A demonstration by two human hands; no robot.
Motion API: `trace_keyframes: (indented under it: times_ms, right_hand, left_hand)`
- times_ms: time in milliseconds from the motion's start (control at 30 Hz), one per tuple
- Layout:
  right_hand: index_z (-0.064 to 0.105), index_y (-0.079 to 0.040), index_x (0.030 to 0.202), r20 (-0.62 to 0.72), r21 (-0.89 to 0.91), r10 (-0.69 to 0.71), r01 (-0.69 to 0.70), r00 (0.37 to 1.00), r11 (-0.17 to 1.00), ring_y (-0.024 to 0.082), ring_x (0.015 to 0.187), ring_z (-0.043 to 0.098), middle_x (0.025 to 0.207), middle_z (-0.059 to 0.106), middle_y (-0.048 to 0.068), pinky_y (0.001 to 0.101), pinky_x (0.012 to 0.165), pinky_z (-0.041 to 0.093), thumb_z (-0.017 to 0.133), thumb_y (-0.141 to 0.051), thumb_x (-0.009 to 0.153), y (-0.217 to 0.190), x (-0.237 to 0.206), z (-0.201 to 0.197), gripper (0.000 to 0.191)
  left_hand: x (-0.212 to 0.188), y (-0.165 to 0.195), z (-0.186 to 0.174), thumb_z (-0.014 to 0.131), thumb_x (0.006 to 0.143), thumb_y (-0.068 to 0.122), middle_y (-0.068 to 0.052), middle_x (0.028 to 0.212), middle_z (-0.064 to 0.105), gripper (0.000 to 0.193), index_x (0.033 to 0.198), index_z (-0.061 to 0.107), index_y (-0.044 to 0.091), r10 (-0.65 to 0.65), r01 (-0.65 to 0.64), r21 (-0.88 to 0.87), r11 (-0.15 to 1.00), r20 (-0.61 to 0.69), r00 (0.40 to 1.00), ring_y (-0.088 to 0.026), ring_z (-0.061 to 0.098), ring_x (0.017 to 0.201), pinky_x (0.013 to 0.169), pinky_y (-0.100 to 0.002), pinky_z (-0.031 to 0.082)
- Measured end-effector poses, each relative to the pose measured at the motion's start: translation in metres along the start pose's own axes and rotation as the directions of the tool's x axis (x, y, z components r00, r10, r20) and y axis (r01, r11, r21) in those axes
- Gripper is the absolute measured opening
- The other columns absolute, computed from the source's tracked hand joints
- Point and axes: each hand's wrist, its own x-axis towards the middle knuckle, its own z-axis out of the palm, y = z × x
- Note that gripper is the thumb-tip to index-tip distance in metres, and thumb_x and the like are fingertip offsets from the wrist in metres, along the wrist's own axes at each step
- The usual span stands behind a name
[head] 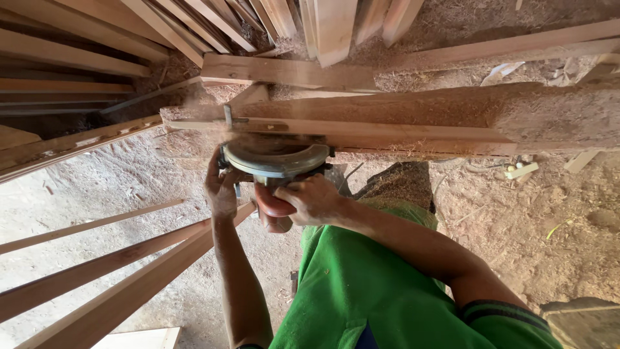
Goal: The person cuts wooden planks and strips with a handheld circular saw on a low support in a sawmill workshop. They reposition boards, measure a strip with a metal ruler, and make repeated crosscuts, producing cut pieces that fall onto the sawdust-covered ground.
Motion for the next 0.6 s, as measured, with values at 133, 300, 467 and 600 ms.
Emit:
trace_keyframes:
  times_ms: [133,300,467,600]
  right_hand:
    - [0.071,-0.012,0.105,-0.075,0.032,-0.043,0.045,0.996,0.998,0.025,0.071,0.077,0.092,0.078,0.013,0.0416,0.068,0.064,0.084,-0.024,0.072,-0.009,0.015,0.003,0.037]
    - [0.071,-0.012,0.105,-0.017,0.051,-0.015,0.016,1.000,0.999,0.024,0.071,0.077,0.090,0.078,0.012,0.0417,0.068,0.064,0.083,-0.028,0.078,-0.019,0.035,0.009,0.033]
    - [0.070,-0.010,0.102,-0.070,0.079,-0.048,0.054,0.996,0.995,0.027,0.069,0.076,0.090,0.077,0.015,0.0444,0.064,0.063,0.085,-0.035,0.076,-0.033,0.060,0.015,0.039]
    - [0.070,-0.012,0.097,-0.010,0.155,-0.023,0.024,1.000,0.988,0.031,0.065,0.073,0.080,0.074,0.013,0.0476,0.057,0.061,0.084,-0.038,0.074,-0.043,0.080,0.016,0.037]
  left_hand:
    - [0.004,0.008,-0.012,0.065,0.089,0.001,-0.015,0.123,0.067,0.068,0.153,0.046,-0.001,0.013,-0.012,0.052,0.999,-0.013,1.000,-0.024,0.075,0.098,0.082,-0.036,0.068]
    - [0.012,0.020,-0.024,0.067,0.086,0.002,-0.013,0.118,0.067,0.065,0.150,0.052,-0.001,0.031,-0.025,0.139,0.990,-0.042,0.999,-0.025,0.075,0.094,0.078,-0.035,0.068]
    - [0.019,0.039,-0.033,0.070,0.091,0.007,-0.010,0.116,0.070,0.055,0.145,0.058,0.002,0.050,-0.029,0.219,0.975,-0.091,0.995,-0.019,0.073,0.093,0.075,-0.031,0.067]
    - [0.028,0.054,-0.043,0.066,0.092,0.004,-0.009,0.109,0.070,0.049,0.142,0.063,0.005,0.090,-0.064,0.244,0.968,-0.095,0.991,-0.016,0.071,0.087,0.069,-0.029,0.064]
